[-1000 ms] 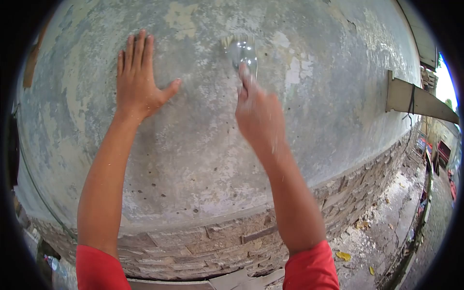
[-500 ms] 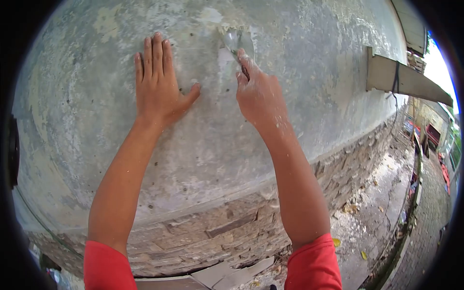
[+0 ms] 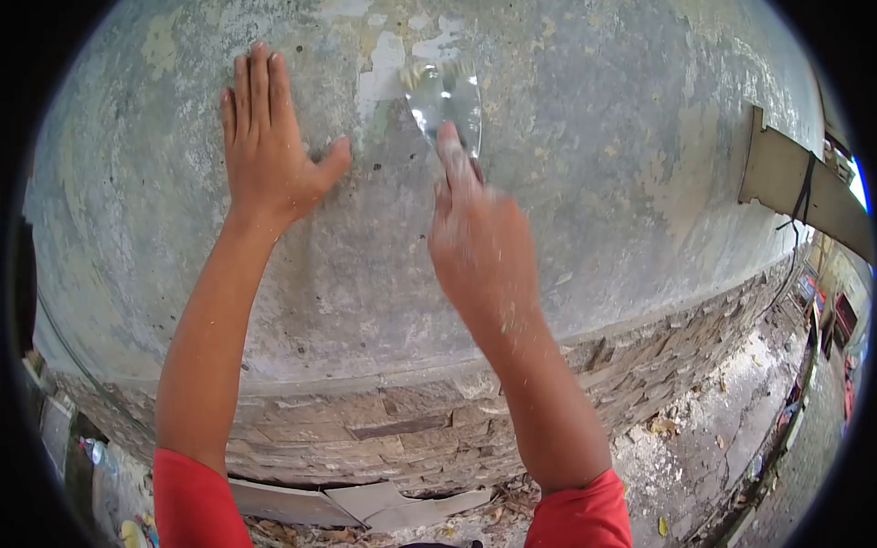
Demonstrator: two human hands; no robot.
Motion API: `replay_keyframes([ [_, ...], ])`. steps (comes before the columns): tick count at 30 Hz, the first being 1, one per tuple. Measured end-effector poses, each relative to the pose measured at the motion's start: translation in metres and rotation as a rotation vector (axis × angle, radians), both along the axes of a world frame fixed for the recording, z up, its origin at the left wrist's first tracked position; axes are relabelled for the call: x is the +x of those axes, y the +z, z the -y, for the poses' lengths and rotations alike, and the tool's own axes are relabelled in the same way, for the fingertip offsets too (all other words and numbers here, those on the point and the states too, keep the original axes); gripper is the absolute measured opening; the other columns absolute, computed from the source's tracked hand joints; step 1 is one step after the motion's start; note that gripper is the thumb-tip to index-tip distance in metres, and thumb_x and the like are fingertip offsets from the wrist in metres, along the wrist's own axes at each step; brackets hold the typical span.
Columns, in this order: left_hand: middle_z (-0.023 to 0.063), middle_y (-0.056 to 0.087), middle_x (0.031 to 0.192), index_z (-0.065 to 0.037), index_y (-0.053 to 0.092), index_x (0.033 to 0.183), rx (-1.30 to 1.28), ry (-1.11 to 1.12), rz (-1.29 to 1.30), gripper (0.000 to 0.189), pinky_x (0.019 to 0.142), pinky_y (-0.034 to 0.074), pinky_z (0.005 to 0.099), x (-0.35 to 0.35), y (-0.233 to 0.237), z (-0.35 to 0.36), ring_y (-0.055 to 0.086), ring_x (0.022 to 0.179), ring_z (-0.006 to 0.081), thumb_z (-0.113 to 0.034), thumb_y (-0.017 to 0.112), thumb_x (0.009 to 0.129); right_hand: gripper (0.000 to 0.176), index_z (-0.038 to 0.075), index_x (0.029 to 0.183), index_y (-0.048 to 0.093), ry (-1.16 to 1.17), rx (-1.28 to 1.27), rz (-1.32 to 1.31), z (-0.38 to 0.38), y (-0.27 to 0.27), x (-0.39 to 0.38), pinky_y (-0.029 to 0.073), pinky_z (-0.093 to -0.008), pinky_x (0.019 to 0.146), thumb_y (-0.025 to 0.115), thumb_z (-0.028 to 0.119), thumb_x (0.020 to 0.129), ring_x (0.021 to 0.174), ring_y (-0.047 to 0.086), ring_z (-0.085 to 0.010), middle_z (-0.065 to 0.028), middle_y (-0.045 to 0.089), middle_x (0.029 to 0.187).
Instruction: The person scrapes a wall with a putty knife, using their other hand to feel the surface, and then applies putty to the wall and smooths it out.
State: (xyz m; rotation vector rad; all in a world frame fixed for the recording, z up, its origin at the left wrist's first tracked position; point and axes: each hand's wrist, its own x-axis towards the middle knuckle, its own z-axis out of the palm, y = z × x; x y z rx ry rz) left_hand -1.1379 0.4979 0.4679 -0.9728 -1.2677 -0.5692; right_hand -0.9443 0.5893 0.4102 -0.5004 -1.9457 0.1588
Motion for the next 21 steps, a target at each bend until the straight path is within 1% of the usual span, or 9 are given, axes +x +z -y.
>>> replay_keyframes([
  [3, 0.017, 0.014, 0.157, 0.0, 0.016, 0.149, 0.03, 0.013, -0.071, 0.098, 0.118, 0.007, 0.0481, 0.004, 0.005, -0.007, 0.009, 0.146, 0.0321, -0.049, 0.059, 0.076, 0.051, 0.012, 0.145, 0.037, 0.041, -0.008, -0.042, -0.002, -0.043, -0.004, 0.046, -0.0429, 0.051, 0.049, 0.011, 0.095, 0.058, 0.063, -0.0355, -0.0199, 0.067, 0.077],
  [4, 0.017, 0.014, 0.157, 0.0, 0.016, 0.149, 0.041, -0.001, -0.081, 0.098, 0.118, 0.007, 0.0481, 0.005, 0.008, -0.008, 0.009, 0.146, 0.0321, -0.049, 0.059, 0.076, 0.05, 0.012, 0.143, 0.039, 0.065, 0.023, -0.106, 0.001, -0.038, -0.007, 0.047, -0.0433, 0.053, 0.049, 0.01, 0.094, 0.061, 0.062, -0.039, -0.0215, 0.066, 0.078],
  [10, 0.0141, 0.018, 0.156, -0.003, 0.021, 0.149, 0.064, -0.068, -0.032, 0.094, 0.118, 0.009, 0.047, 0.005, 0.004, -0.007, 0.013, 0.146, 0.0294, -0.05, 0.059, 0.076, 0.046, 0.011, 0.14, 0.044, 0.028, -0.067, -0.19, 0.01, 0.025, -0.021, 0.047, -0.0423, 0.057, 0.05, 0.011, 0.095, 0.062, 0.061, -0.0412, -0.0248, 0.064, 0.079],
  [11, 0.0132, 0.019, 0.156, -0.004, 0.021, 0.149, 0.07, -0.074, -0.025, 0.094, 0.118, 0.009, 0.0468, 0.005, 0.003, -0.007, 0.013, 0.146, 0.0285, -0.05, 0.058, 0.076, 0.046, 0.011, 0.14, 0.044, 0.012, -0.062, -0.192, 0.01, 0.018, -0.023, 0.047, -0.0423, 0.057, 0.05, 0.011, 0.095, 0.062, 0.061, -0.0412, -0.0248, 0.064, 0.079],
  [13, 0.0122, 0.019, 0.156, -0.004, 0.021, 0.149, 0.07, -0.092, -0.022, 0.093, 0.118, 0.01, 0.0465, 0.003, 0.002, -0.006, 0.014, 0.146, 0.0276, -0.05, 0.058, 0.077, 0.044, 0.009, 0.139, 0.046, 0.029, 0.082, -0.23, 0.009, -0.004, -0.025, 0.047, -0.0416, 0.059, 0.051, 0.014, 0.095, 0.066, 0.062, -0.0407, -0.0247, 0.065, 0.08],
  [14, 0.0119, 0.019, 0.156, -0.004, 0.022, 0.149, 0.068, -0.083, -0.018, 0.093, 0.118, 0.01, 0.0465, 0.003, 0.001, -0.006, 0.014, 0.146, 0.0272, -0.05, 0.058, 0.077, 0.044, 0.009, 0.139, 0.046, 0.02, 0.083, -0.226, 0.009, -0.004, -0.023, 0.047, -0.0416, 0.059, 0.051, 0.014, 0.095, 0.066, 0.062, -0.0407, -0.0247, 0.065, 0.08],
  [16, 0.0115, 0.019, 0.157, -0.005, 0.022, 0.149, 0.071, -0.075, -0.02, 0.092, 0.118, 0.011, 0.0465, 0.001, 0.002, -0.005, 0.014, 0.146, 0.0269, -0.05, 0.058, 0.077, 0.043, 0.007, 0.137, 0.048, -0.035, 0.005, -0.186, 0.007, 0.009, -0.019, 0.048, -0.0402, 0.062, 0.052, 0.014, 0.094, 0.069, 0.063, -0.0409, -0.0251, 0.065, 0.082],
  [19, 0.011, 0.019, 0.157, -0.005, 0.022, 0.149, 0.07, -0.109, -0.017, 0.091, 0.118, 0.011, 0.046, 0.002, 0.001, -0.006, 0.014, 0.146, 0.0267, -0.05, 0.057, 0.078, 0.042, 0.008, 0.136, 0.049, -0.051, -0.001, -0.227, 0.016, 0.048, -0.019, 0.048, -0.0396, 0.063, 0.053, 0.013, 0.094, 0.07, 0.062, -0.0414, -0.0247, 0.065, 0.081],
  [21, 0.0109, 0.019, 0.157, -0.005, 0.022, 0.149, 0.07, -0.102, -0.016, 0.09, 0.118, 0.01, 0.0456, 0.002, 0.001, -0.005, 0.013, 0.146, 0.0265, -0.05, 0.057, 0.079, 0.043, 0.008, 0.136, 0.049, -0.062, -0.05, -0.213, 0.022, 0.046, -0.016, 0.048, -0.0401, 0.064, 0.053, 0.013, 0.093, 0.07, 0.062, -0.0418, -0.0244, 0.065, 0.082],
])
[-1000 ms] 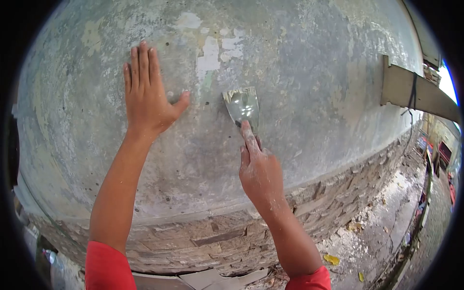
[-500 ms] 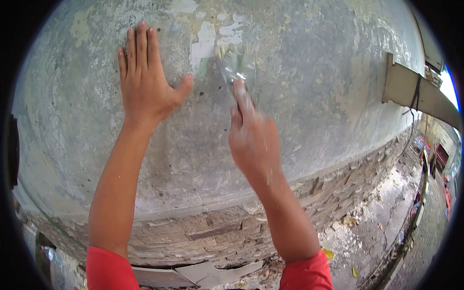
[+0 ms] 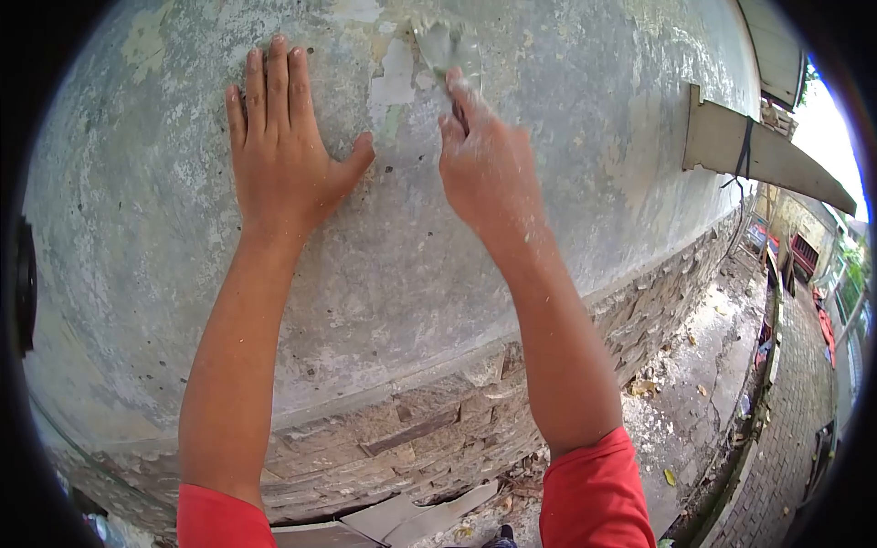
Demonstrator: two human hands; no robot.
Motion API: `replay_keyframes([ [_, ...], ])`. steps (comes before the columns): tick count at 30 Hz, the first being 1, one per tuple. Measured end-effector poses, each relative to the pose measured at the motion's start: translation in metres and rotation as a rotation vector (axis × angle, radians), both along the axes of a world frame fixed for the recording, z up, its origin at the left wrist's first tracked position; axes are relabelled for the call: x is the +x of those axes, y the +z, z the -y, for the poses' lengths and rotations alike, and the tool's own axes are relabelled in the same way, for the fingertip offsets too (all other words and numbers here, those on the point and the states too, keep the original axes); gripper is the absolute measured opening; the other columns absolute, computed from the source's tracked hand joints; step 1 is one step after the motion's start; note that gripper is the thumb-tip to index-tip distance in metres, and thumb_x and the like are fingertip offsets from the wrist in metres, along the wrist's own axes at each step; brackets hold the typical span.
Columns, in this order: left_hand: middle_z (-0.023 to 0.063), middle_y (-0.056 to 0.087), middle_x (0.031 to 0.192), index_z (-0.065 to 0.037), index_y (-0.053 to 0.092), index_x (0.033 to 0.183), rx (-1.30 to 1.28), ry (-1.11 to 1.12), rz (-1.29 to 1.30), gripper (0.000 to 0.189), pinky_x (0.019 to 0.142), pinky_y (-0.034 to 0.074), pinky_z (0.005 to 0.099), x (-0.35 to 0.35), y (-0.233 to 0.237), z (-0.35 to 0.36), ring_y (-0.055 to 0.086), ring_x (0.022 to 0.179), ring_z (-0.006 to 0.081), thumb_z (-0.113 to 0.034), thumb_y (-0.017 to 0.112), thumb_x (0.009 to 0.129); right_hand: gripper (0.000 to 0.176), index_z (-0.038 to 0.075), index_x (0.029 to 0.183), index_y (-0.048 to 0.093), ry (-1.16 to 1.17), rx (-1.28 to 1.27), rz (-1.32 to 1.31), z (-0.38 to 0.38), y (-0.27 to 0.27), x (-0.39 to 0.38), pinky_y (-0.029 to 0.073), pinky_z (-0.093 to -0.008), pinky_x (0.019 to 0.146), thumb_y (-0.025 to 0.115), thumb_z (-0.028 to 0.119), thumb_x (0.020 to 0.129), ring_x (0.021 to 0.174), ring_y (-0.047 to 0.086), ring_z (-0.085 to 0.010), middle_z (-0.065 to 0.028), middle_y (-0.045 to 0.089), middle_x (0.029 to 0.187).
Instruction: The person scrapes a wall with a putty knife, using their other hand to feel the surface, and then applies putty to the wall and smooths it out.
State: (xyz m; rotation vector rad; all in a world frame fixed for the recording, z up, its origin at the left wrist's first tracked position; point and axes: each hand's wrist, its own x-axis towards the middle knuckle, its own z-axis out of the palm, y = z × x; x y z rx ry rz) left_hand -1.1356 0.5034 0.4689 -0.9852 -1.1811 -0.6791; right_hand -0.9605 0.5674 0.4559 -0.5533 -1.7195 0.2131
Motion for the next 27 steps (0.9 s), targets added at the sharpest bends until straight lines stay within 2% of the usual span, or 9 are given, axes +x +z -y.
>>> replay_keyframes([
  [3, 0.0111, 0.017, 0.157, -0.004, 0.021, 0.149, -0.049, -0.001, 0.064, 0.091, 0.118, 0.009, 0.0456, -0.001, 0.0, 0.002, 0.012, 0.146, 0.0262, -0.049, 0.057, 0.079, 0.043, 0.009, 0.135, 0.05, -0.044, -0.088, 0.047, 0.001, -0.028, 0.002, 0.048, -0.0408, 0.065, 0.054, 0.013, 0.093, 0.072, 0.062, -0.043, -0.0255, 0.064, 0.084],
  [6, 0.0119, 0.015, 0.157, -0.003, 0.02, 0.149, -0.06, -0.008, 0.089, 0.092, 0.118, 0.008, 0.0461, 0.002, 0.0, 0.003, 0.01, 0.146, 0.0266, -0.049, 0.058, 0.078, 0.043, 0.008, 0.135, 0.049, 0.006, 0.014, -0.018, -0.016, -0.022, 0.0, 0.048, -0.0414, 0.065, 0.053, 0.013, 0.092, 0.073, 0.062, -0.0438, -0.0275, 0.063, 0.087],
  [8, 0.0122, 0.015, 0.157, -0.003, 0.02, 0.149, -0.064, 0.0, 0.096, 0.093, 0.118, 0.008, 0.0462, 0.005, 0.0, 0.004, 0.009, 0.146, 0.0269, -0.049, 0.058, 0.078, 0.043, 0.012, 0.137, 0.05, 0.004, 0.106, -0.097, -0.024, 0.004, -0.007, 0.048, -0.0329, 0.074, 0.054, 0.016, 0.095, 0.079, 0.064, -0.0234, -0.0234, 0.062, 0.086],
  [9, 0.0126, 0.014, 0.158, -0.002, 0.019, 0.149, -0.076, -0.002, 0.114, 0.094, 0.119, 0.007, 0.0464, 0.006, 0.001, 0.005, 0.008, 0.147, 0.0272, -0.049, 0.058, 0.077, 0.043, 0.012, 0.137, 0.05, 0.014, 0.115, -0.1, -0.023, 0.008, -0.007, 0.048, -0.0329, 0.074, 0.054, 0.016, 0.095, 0.079, 0.064, -0.0234, -0.0234, 0.062, 0.086],
  [11, 0.0128, 0.014, 0.158, -0.002, 0.019, 0.149, -0.077, -0.007, 0.117, 0.093, 0.119, 0.007, 0.0464, 0.006, 0.001, 0.005, 0.008, 0.147, 0.0276, -0.047, 0.058, 0.077, 0.045, 0.01, 0.137, 0.047, 0.005, 0.013, -0.045, -0.009, 0.011, -0.006, 0.048, -0.0425, 0.066, 0.051, 0.012, 0.093, 0.075, 0.063, -0.0438, -0.0281, 0.063, 0.086],
  [15, 0.0134, 0.014, 0.157, -0.001, 0.019, 0.149, -0.085, -0.036, 0.113, 0.09, 0.119, 0.007, 0.0467, 0.005, 0.001, 0.005, 0.008, 0.147, 0.0284, -0.04, 0.057, 0.076, 0.045, 0.01, 0.138, 0.047, 0.066, 0.069, 0.021, 0.003, -0.057, -0.012, 0.048, -0.0439, 0.065, 0.05, 0.012, 0.093, 0.076, 0.062, -0.0444, -0.0289, 0.062, 0.085],
  [21, 0.0139, 0.015, 0.157, 0.0, 0.019, 0.149, -0.075, -0.039, 0.112, 0.089, 0.119, 0.007, 0.047, 0.005, 0.002, 0.005, 0.009, 0.146, 0.0289, -0.033, 0.057, 0.075, 0.044, 0.01, 0.136, 0.049, 0.054, 0.186, 0.011, 0.0, 0.013, -0.021, 0.046, -0.048, 0.061, 0.05, 0.01, 0.092, 0.072, 0.062, -0.0439, -0.0296, 0.06, 0.081],
  [24, 0.0142, 0.016, 0.157, 0.001, 0.019, 0.148, -0.09, -0.034, 0.104, 0.089, 0.118, 0.008, 0.0467, 0.006, 0.003, 0.007, 0.01, 0.146, 0.0294, -0.033, 0.057, 0.076, 0.043, 0.01, 0.135, 0.049, 0.053, 0.168, 0.041, 0.001, 0.013, -0.019, 0.046, -0.0483, 0.062, 0.05, 0.012, 0.092, 0.072, 0.062, -0.0444, -0.0285, 0.061, 0.079],
  [27, 0.0125, 0.018, 0.157, -0.002, 0.021, 0.148, -0.12, -0.009, 0.078, 0.089, 0.118, 0.011, 0.0467, 0.001, 0.005, 0.012, 0.012, 0.146, 0.0285, -0.039, 0.059, 0.077, 0.045, 0.011, 0.137, 0.048, 0.09, 0.268, 0.011, -0.001, -0.026, -0.03, 0.048, -0.0478, 0.062, 0.051, 0.013, 0.093, 0.069, 0.062, -0.0441, -0.0251, 0.064, 0.076],
])
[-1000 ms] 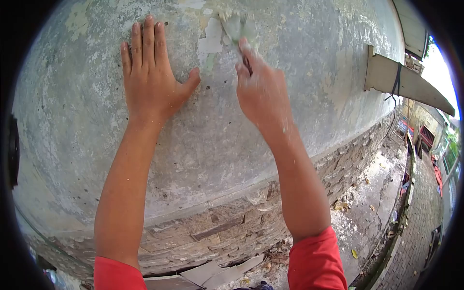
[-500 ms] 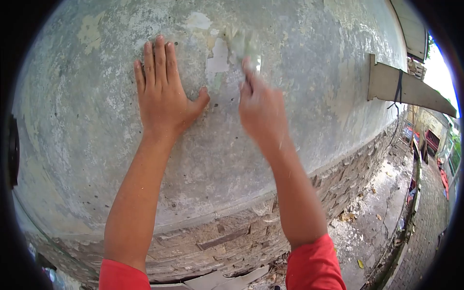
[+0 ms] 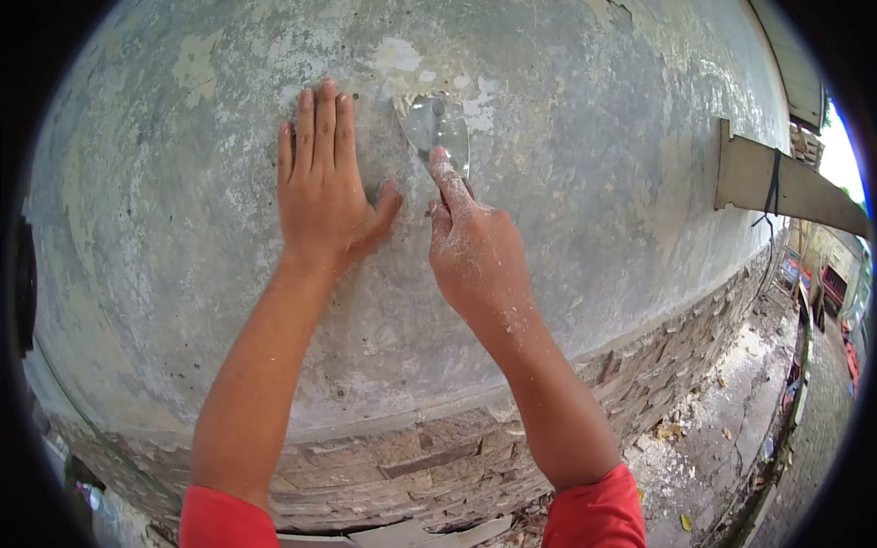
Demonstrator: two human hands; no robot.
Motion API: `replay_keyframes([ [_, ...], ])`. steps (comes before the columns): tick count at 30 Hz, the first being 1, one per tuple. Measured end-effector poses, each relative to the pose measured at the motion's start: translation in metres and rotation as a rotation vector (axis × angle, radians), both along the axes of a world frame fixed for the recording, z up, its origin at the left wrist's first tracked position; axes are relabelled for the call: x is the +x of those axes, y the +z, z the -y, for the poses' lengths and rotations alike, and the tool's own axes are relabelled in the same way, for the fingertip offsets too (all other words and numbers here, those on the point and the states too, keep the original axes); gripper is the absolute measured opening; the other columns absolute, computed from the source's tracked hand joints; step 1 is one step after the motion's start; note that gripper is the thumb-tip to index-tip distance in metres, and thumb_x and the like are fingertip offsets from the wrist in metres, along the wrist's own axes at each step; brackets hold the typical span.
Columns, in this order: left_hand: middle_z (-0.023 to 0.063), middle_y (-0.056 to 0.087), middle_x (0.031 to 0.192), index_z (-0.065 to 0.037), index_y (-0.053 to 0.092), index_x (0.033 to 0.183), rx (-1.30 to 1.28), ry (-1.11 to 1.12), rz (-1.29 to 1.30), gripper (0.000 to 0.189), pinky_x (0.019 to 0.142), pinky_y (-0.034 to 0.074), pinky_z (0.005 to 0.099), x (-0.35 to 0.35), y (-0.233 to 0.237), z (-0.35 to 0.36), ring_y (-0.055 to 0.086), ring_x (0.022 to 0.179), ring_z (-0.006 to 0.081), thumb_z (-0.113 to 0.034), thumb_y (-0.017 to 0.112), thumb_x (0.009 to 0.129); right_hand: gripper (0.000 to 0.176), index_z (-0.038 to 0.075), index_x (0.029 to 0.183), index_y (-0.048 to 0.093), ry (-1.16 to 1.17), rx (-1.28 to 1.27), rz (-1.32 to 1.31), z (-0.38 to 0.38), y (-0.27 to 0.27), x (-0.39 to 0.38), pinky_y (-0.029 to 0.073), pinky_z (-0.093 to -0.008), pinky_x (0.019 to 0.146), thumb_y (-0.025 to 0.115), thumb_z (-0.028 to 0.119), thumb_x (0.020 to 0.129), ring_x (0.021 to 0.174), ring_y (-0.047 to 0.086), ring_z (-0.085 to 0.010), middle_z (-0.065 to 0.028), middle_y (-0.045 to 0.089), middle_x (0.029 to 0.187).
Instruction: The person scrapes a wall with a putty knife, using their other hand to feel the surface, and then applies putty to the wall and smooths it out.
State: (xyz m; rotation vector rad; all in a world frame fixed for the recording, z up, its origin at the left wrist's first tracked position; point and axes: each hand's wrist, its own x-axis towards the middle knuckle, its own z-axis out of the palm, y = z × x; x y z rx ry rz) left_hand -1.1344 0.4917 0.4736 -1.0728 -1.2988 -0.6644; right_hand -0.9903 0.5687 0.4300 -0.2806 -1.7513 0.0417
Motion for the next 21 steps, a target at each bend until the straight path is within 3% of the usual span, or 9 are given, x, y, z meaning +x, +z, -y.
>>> replay_keyframes([
  [6, 0.0075, 0.022, 0.156, -0.009, 0.023, 0.149, -0.045, 0.094, -0.165, 0.093, 0.118, 0.015, 0.0453, -0.03, 0.03, 0.033, 0.016, 0.145, 0.026, -0.056, 0.06, 0.079, 0.047, 0.012, 0.139, 0.045, -0.05, -0.19, 0.147, 0.024, 0.054, 0.005, 0.05, -0.0467, 0.058, 0.051, 0.011, 0.092, 0.064, 0.064, -0.0411, -0.0222, 0.066, 0.076],
  [9, 0.007, 0.02, 0.157, -0.009, 0.022, 0.149, 0.03, 0.144, -0.158, 0.097, 0.118, 0.015, 0.0445, -0.041, 0.043, 0.039, 0.016, 0.145, 0.026, -0.062, 0.059, 0.078, 0.047, 0.011, 0.138, 0.046, 0.01, -0.126, 0.082, 0.013, 0.019, -0.002, 0.05, -0.0464, 0.057, 0.051, 0.011, 0.092, 0.064, 0.065, -0.0393, -0.024, 0.065, 0.074],
  [14, 0.0065, 0.019, 0.157, -0.009, 0.021, 0.15, 0.041, 0.145, -0.155, 0.099, 0.118, 0.014, 0.044, -0.042, 0.042, 0.037, 0.015, 0.145, 0.0257, -0.063, 0.06, 0.077, 0.048, 0.009, 0.139, 0.045, -0.043, -0.198, 0.133, 0.027, 0.057, -0.001, 0.052, -0.0457, 0.059, 0.051, 0.011, 0.092, 0.065, 0.066, -0.0389, -0.026, 0.065, 0.075],
  [18, 0.0058, 0.018, 0.157, -0.009, 0.019, 0.15, 0.027, 0.164, -0.16, 0.1, 0.119, 0.013, 0.0436, -0.044, 0.04, 0.039, 0.014, 0.145, 0.0252, -0.063, 0.061, 0.076, 0.047, 0.008, 0.139, 0.045, -0.057, -0.084, 0.071, 0.023, 0.021, -0.007, 0.052, -0.0466, 0.06, 0.05, 0.011, 0.092, 0.067, 0.066, -0.0401, -0.0271, 0.065, 0.075],
  [21, 0.0055, 0.016, 0.158, -0.009, 0.018, 0.15, 0.021, 0.153, -0.154, 0.101, 0.119, 0.013, 0.0435, -0.042, 0.04, 0.039, 0.013, 0.146, 0.025, -0.063, 0.061, 0.076, 0.046, 0.008, 0.138, 0.046, -0.029, -0.159, 0.077, 0.031, 0.037, -0.002, 0.052, -0.0472, 0.06, 0.05, 0.011, 0.092, 0.066, 0.066, -0.0409, -0.0277, 0.064, 0.074],
])
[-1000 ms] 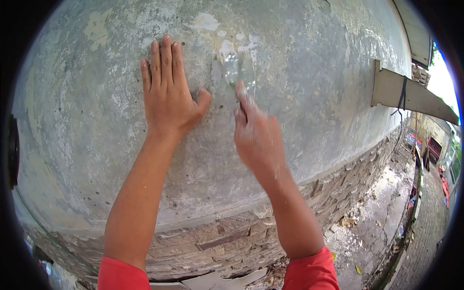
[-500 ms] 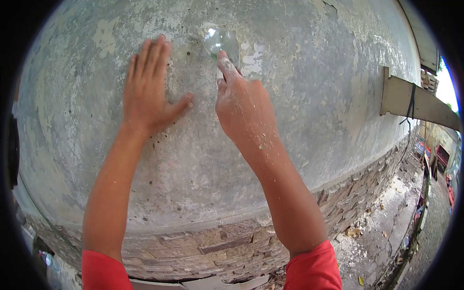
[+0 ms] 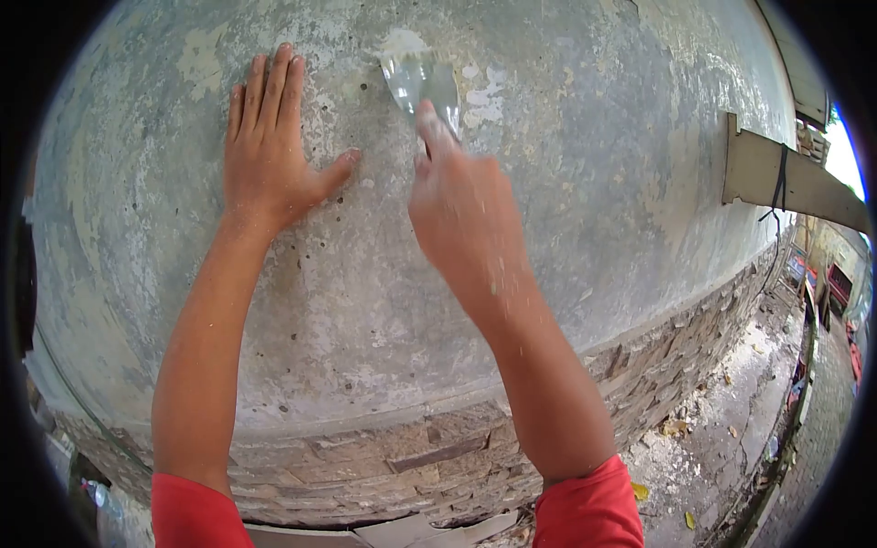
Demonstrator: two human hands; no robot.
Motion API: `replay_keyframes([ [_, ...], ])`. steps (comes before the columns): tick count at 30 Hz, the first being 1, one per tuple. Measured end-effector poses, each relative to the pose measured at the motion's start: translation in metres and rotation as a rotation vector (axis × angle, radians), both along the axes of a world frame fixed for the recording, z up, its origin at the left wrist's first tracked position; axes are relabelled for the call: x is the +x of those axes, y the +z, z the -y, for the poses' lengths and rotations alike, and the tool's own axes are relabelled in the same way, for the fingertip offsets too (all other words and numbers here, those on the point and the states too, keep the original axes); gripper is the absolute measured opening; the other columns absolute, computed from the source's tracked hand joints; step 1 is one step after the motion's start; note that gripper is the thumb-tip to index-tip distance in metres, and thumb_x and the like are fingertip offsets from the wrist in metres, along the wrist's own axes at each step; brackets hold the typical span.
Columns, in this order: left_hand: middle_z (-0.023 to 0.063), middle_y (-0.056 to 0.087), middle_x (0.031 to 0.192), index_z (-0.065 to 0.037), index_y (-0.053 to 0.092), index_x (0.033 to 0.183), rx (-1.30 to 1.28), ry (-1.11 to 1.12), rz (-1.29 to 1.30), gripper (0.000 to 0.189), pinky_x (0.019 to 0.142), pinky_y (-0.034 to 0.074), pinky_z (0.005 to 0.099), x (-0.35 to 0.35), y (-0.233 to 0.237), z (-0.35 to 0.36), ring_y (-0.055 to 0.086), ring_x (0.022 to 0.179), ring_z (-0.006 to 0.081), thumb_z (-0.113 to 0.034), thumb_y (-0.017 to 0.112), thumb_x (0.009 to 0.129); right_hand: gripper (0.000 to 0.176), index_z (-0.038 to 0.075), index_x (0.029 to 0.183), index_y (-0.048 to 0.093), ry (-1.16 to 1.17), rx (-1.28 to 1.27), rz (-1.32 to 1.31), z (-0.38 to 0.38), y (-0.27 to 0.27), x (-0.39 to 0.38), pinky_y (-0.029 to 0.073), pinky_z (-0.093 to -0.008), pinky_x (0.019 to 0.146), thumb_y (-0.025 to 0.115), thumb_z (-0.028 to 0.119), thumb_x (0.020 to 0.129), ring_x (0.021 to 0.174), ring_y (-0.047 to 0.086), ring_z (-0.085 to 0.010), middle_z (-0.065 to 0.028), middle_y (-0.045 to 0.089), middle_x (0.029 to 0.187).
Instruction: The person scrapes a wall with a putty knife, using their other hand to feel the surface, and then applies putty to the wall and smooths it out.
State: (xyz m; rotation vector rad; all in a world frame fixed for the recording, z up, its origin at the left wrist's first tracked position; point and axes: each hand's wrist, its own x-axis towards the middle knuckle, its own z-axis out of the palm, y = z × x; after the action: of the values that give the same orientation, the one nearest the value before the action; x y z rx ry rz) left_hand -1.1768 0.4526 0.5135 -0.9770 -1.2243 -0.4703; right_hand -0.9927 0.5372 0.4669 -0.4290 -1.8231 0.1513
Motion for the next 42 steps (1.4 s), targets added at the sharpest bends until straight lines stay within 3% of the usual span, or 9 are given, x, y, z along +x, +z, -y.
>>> replay_keyframes([
  [6, 0.0069, 0.015, 0.158, -0.008, 0.017, 0.15, -0.016, 0.016, 0.006, 0.102, 0.119, 0.012, 0.0437, 0.001, 0.0, 0.0, 0.011, 0.146, 0.0257, -0.063, 0.06, 0.076, 0.043, 0.01, 0.137, 0.049, -0.059, -0.073, 0.054, 0.006, -0.006, 0.0, 0.049, -0.0417, 0.063, 0.05, 0.013, 0.094, 0.064, 0.063, -0.0379, -0.0276, 0.062, 0.081],
  [13, 0.0075, 0.016, 0.158, -0.007, 0.022, 0.149, -0.019, 0.002, 0.008, 0.099, 0.12, 0.01, 0.0425, 0.002, 0.0, 0.0, 0.01, 0.146, 0.0251, -0.061, 0.06, 0.076, 0.048, 0.009, 0.139, 0.045, 0.007, -0.037, -0.011, 0.003, 0.027, -0.004, 0.053, -0.0461, 0.058, 0.05, 0.01, 0.092, 0.064, 0.066, -0.0388, -0.026, 0.064, 0.071],
  [17, 0.0072, 0.016, 0.158, -0.008, 0.017, 0.151, -0.02, -0.011, -0.02, 0.099, 0.119, 0.012, 0.0437, -0.002, 0.0, 0.001, 0.012, 0.146, 0.026, -0.059, 0.06, 0.077, 0.056, 0.011, 0.145, 0.035, -0.007, -0.103, 0.112, 0.001, -0.038, 0.001, 0.05, -0.0454, 0.055, 0.05, 0.01, 0.091, 0.06, 0.063, -0.0398, -0.024, 0.066, 0.077],
  [21, 0.007, 0.017, 0.158, -0.009, 0.017, 0.151, -0.011, 0.002, -0.024, 0.097, 0.119, 0.012, 0.0438, -0.001, -0.001, 0.001, 0.012, 0.146, 0.0262, -0.054, 0.061, 0.077, 0.05, 0.013, 0.143, 0.04, 0.011, 0.017, -0.028, -0.02, -0.097, 0.002, 0.047, -0.0411, 0.055, 0.049, 0.012, 0.093, 0.057, 0.059, -0.036, -0.0231, 0.065, 0.08],
  [28, 0.0063, 0.014, 0.158, -0.01, 0.016, 0.151, -0.006, 0.02, 0.025, 0.099, 0.119, 0.011, 0.0441, 0.004, -0.003, 0.003, 0.01, 0.146, 0.0256, -0.051, 0.064, 0.074, 0.052, 0.012, 0.142, 0.04, -0.053, 0.026, -0.047, -0.04, 0.017, 0.019, 0.044, -0.0452, 0.051, 0.05, 0.012, 0.092, 0.058, 0.062, -0.0355, -0.027, 0.062, 0.074],
  [32, 0.0102, 0.01, 0.159, -0.005, 0.014, 0.151, -0.033, 0.011, 0.108, 0.098, 0.119, 0.008, 0.0448, 0.015, -0.028, -0.001, 0.006, 0.147, 0.027, -0.047, 0.062, 0.076, 0.055, 0.011, 0.144, 0.038, 0.028, -0.047, -0.005, -0.053, -0.096, 0.034, 0.04, -0.0399, 0.046, 0.052, 0.011, 0.091, 0.047, 0.053, -0.0311, -0.0251, 0.062, 0.076],
  [35, 0.014, 0.009, 0.158, -0.001, 0.012, 0.15, -0.068, -0.017, 0.172, 0.099, 0.119, 0.007, 0.0452, 0.03, -0.06, -0.015, 0.005, 0.147, 0.0289, -0.045, 0.061, 0.076, 0.056, 0.012, 0.144, 0.038, 0.014, 0.012, -0.032, -0.055, -0.129, 0.037, 0.041, -0.0391, 0.046, 0.053, 0.01, 0.091, 0.047, 0.052, -0.0312, -0.0243, 0.064, 0.079],
  [39, 0.0165, 0.007, 0.158, 0.0, 0.009, 0.15, -0.088, -0.03, 0.157, 0.102, 0.118, 0.006, 0.0459, 0.047, -0.058, -0.033, 0.004, 0.147, 0.0309, -0.045, 0.061, 0.075, 0.052, 0.012, 0.143, 0.039, -0.033, -0.058, 0.034, -0.064, -0.02, 0.046, 0.047, -0.0419, 0.051, 0.05, 0.012, 0.092, 0.058, 0.062, -0.0344, -0.0242, 0.065, 0.081],
  [42, 0.0172, 0.007, 0.158, 0.001, 0.01, 0.15, -0.099, 0.025, 0.144, 0.102, 0.118, 0.005, 0.0462, 0.058, -0.044, -0.05, 0.004, 0.147, 0.0317, -0.046, 0.06, 0.075, 0.052, 0.011, 0.143, 0.037, -0.015, 0.032, -0.012, -0.083, -0.017, 0.049, 0.047, -0.0437, 0.052, 0.049, 0.013, 0.093, 0.058, 0.061, -0.0363, -0.025, 0.065, 0.083],
])
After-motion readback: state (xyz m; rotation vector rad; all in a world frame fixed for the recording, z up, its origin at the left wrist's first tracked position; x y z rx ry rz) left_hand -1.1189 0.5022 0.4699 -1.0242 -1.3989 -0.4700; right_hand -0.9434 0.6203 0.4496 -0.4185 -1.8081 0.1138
